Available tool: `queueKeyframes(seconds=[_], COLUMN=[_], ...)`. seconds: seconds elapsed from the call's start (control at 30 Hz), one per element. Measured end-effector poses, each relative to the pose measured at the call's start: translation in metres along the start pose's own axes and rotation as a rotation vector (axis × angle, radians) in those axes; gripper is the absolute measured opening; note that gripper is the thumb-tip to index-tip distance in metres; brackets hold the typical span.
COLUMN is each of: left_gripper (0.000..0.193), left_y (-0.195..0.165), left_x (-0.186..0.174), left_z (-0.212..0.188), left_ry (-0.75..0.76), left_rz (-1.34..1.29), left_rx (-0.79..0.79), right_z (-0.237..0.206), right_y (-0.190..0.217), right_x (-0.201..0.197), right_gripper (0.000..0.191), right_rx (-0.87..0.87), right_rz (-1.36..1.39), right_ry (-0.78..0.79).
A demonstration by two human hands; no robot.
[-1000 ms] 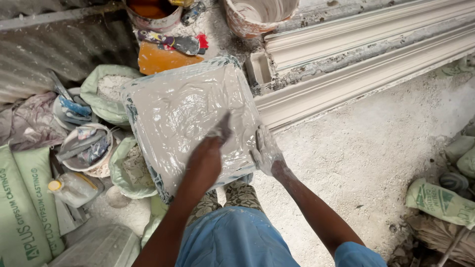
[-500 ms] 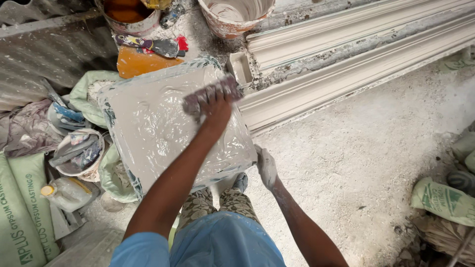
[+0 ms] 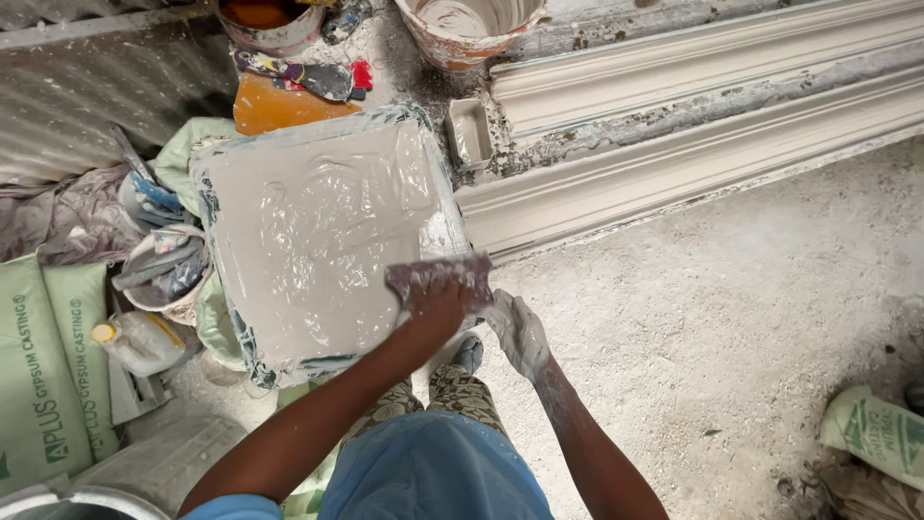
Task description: The person pours a white viscous compound from a bucket onto a square tray and then uses a trowel to spread and smooth the material across the tray surface. The person repeatedly scrapes the trowel against the tray edges to level the compound.
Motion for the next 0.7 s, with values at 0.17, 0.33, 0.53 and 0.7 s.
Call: queueKeyframes(seconds=[0.17, 0.33, 0.53, 0.7], left_gripper=[0.062, 0.045, 0.037, 0.051], left_y=[0.008, 0.038, -0.002, -0.02], left_x=[-0.016, -0.033, 0.044, 0.07], left_z=[0.014, 0.028, 0.004, -0.028], left_ry=[-0.016, -0.277, 0.011, 0.272], left_rz=[-0.051, 0.063, -0.163, 0.098], left_rx=[-0.062, -0.05, -0.053, 0.055], right_z=[0.015, 0.028, 0.027, 0.02], right_y=[0.009, 0.011, 0.01, 0.012], right_x=[0.007, 0.016, 0.011, 0.011], right_gripper=[0.062, 0.06, 0.052, 0.048], right_rx=[0.031, 0.041, 0.106, 0.114], right_rz=[-0.093, -0.065, 0.1, 0.014], right_ry=[-0.076, -0.09, 0.09, 0.136])
Point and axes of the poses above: each hand's wrist, its own z-axis towards the middle knuckle, its own x-axis out of the palm, y = z × x, the point moved 3 cm from there along z, towards the middle knuckle, and after that the axes turned 4 degrees about x, right-handed, at the moved point
